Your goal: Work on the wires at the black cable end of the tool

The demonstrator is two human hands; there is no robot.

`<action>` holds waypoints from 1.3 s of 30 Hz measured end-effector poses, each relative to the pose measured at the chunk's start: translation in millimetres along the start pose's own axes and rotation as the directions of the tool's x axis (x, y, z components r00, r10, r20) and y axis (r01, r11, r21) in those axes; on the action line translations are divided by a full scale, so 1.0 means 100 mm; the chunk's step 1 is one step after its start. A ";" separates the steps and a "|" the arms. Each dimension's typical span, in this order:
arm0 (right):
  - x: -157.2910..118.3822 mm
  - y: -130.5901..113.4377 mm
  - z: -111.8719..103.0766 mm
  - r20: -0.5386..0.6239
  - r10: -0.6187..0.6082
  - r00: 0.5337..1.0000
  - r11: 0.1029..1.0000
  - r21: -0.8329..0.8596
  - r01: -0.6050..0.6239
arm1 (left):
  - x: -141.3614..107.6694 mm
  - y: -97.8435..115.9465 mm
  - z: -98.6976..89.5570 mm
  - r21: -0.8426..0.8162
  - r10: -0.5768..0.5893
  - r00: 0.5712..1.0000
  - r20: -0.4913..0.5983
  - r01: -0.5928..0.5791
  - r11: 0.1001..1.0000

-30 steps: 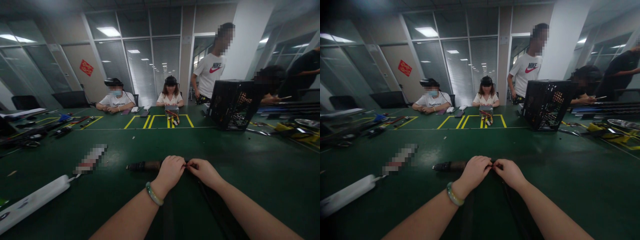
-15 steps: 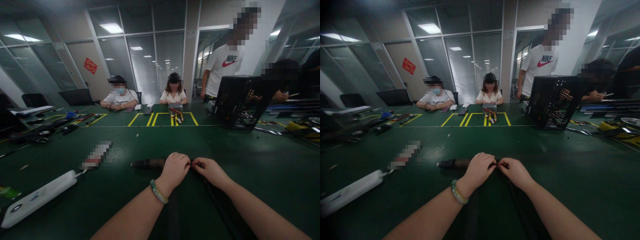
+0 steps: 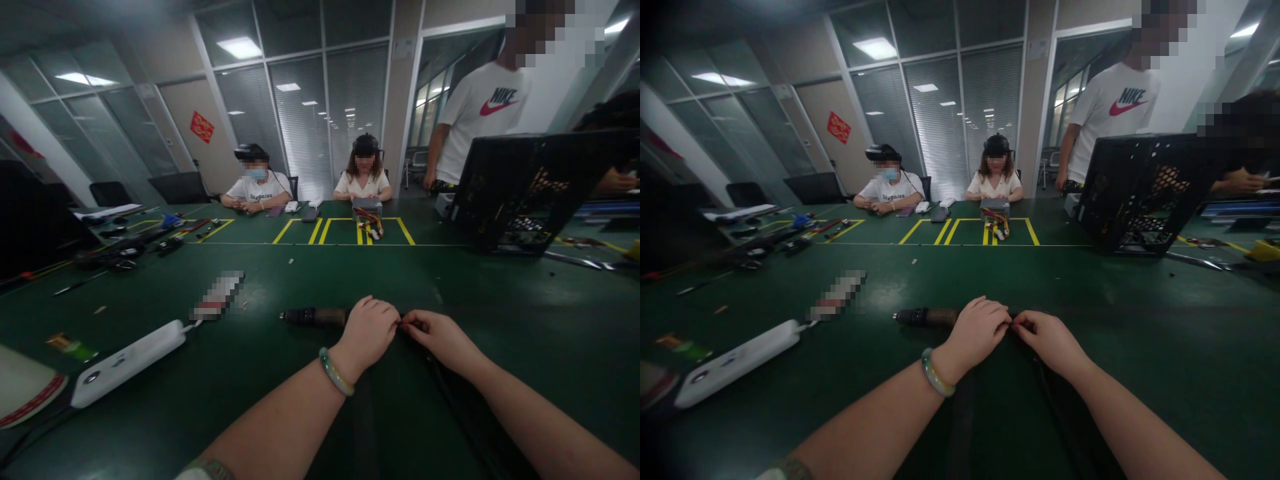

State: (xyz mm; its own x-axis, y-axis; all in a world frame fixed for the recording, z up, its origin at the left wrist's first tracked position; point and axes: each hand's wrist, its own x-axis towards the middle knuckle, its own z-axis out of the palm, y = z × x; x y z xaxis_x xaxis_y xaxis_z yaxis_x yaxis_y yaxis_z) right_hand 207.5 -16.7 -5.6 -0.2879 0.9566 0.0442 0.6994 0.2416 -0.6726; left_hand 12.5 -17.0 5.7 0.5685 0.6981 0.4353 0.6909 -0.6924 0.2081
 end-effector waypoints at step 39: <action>-0.02 -0.05 -0.03 0.047 0.033 0.998 0.999 0.004 -0.034 | -0.01 -0.03 -0.05 0.014 0.012 0.999 0.037 -0.012 1.000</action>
State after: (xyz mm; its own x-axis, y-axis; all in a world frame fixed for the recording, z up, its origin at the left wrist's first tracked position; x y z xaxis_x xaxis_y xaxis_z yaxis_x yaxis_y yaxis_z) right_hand 206.8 -19.5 -0.6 -0.2949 0.9555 -0.0130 0.7062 0.2087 -0.6766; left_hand 7.8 -15.9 8.8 0.5929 0.6961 0.4049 0.6899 -0.6984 0.1904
